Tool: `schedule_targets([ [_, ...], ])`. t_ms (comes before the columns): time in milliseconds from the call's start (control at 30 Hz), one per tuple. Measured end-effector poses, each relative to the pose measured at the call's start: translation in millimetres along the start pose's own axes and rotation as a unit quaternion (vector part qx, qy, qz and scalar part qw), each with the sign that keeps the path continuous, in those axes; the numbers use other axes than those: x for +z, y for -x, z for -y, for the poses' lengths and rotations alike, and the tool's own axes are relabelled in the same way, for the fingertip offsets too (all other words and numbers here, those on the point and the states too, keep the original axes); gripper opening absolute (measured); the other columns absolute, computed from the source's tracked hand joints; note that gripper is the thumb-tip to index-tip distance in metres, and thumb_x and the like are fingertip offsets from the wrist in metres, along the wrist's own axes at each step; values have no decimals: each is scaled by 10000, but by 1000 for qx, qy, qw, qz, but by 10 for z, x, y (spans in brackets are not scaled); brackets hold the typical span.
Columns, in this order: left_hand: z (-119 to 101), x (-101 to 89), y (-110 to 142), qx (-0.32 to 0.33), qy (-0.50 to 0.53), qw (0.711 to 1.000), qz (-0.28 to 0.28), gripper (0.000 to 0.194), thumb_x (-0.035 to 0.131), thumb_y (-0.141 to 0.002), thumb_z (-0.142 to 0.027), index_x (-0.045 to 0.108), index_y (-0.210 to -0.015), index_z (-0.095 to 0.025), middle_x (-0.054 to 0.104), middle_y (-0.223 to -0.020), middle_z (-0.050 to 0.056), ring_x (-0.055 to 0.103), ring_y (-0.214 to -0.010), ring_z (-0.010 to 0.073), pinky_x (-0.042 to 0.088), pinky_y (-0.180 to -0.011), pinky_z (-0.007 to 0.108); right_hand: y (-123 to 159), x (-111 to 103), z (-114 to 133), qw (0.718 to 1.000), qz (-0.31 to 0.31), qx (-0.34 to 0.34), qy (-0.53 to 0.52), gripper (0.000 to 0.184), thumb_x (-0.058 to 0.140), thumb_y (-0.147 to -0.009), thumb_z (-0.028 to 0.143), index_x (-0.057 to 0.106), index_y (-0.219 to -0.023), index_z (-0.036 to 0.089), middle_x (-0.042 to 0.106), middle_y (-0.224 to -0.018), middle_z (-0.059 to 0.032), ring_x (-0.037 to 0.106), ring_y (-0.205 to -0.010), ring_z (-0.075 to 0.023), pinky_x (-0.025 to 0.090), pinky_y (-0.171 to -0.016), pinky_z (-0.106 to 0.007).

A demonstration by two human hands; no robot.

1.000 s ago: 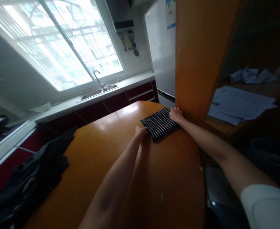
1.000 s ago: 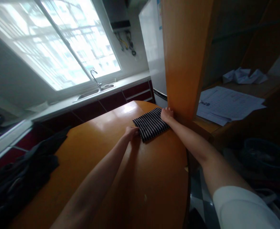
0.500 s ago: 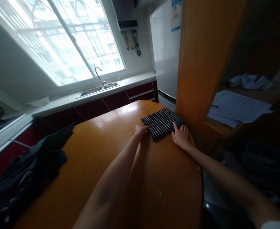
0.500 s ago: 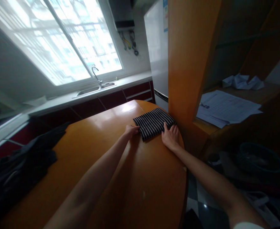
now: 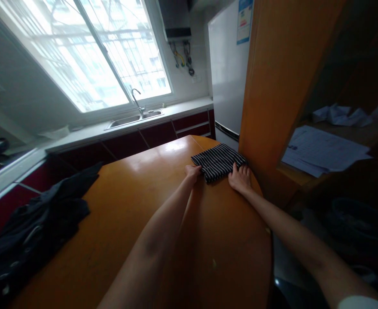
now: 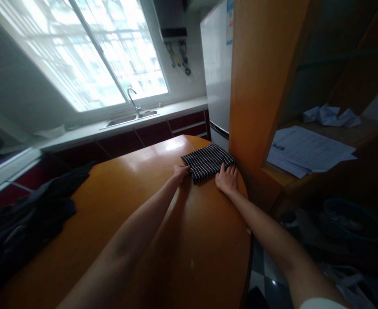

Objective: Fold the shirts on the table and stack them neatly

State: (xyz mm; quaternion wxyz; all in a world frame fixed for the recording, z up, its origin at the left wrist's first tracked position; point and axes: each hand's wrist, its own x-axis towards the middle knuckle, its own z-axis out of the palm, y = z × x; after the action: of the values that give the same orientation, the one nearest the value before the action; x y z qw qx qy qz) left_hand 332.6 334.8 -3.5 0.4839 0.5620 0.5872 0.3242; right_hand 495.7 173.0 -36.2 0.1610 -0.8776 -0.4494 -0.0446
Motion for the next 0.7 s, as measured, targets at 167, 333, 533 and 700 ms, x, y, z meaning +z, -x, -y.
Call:
schedule_targets([
  [167, 71, -42, 105, 32, 19, 999, -13, 248, 811, -730, -325, 669, -717, -122, 684, -608, 76, 703, -635, 191, 506, -548, 216, 136, -141, 103, 994, -78, -69, -16, 570, 412, -999, 346, 443, -1511, 96, 249, -1650, -236, 121, -1545, -395, 126, -1195, -593],
  [333, 240, -220, 338, 90, 57, 993, -48, 293, 633, -872, -423, 670, -793, -143, 706, -702, 62, 692, -647, 161, 508, -557, 205, 387, -220, 322, 953, 41, -291, -73, 575, 376, -1029, 444, 456, -1524, 163, 301, -1652, -151, 216, -1541, -278, 127, -1236, -506],
  [533, 464, -633, 581, 147, 108, 979, -87, 458, 460, -909, -576, 624, -852, -153, 671, -732, 42, 632, -570, 121, 517, -560, 219, 863, -247, 610, 946, 85, -295, -103, 608, 371, -1024, 464, 517, -1471, 79, 366, -1610, -199, 296, -1513, -300, 198, -1233, -458],
  [700, 696, -1202, 761, 170, 112, 974, -97, 447, 491, -860, -587, 614, -818, -159, 632, -682, 23, 592, -530, 123, 490, -523, 226, 1281, -257, 892, 937, 99, -313, -119, 576, 393, -1013, 419, 530, -1461, 83, 412, -1586, -196, 339, -1493, -290, 216, -1230, -436],
])
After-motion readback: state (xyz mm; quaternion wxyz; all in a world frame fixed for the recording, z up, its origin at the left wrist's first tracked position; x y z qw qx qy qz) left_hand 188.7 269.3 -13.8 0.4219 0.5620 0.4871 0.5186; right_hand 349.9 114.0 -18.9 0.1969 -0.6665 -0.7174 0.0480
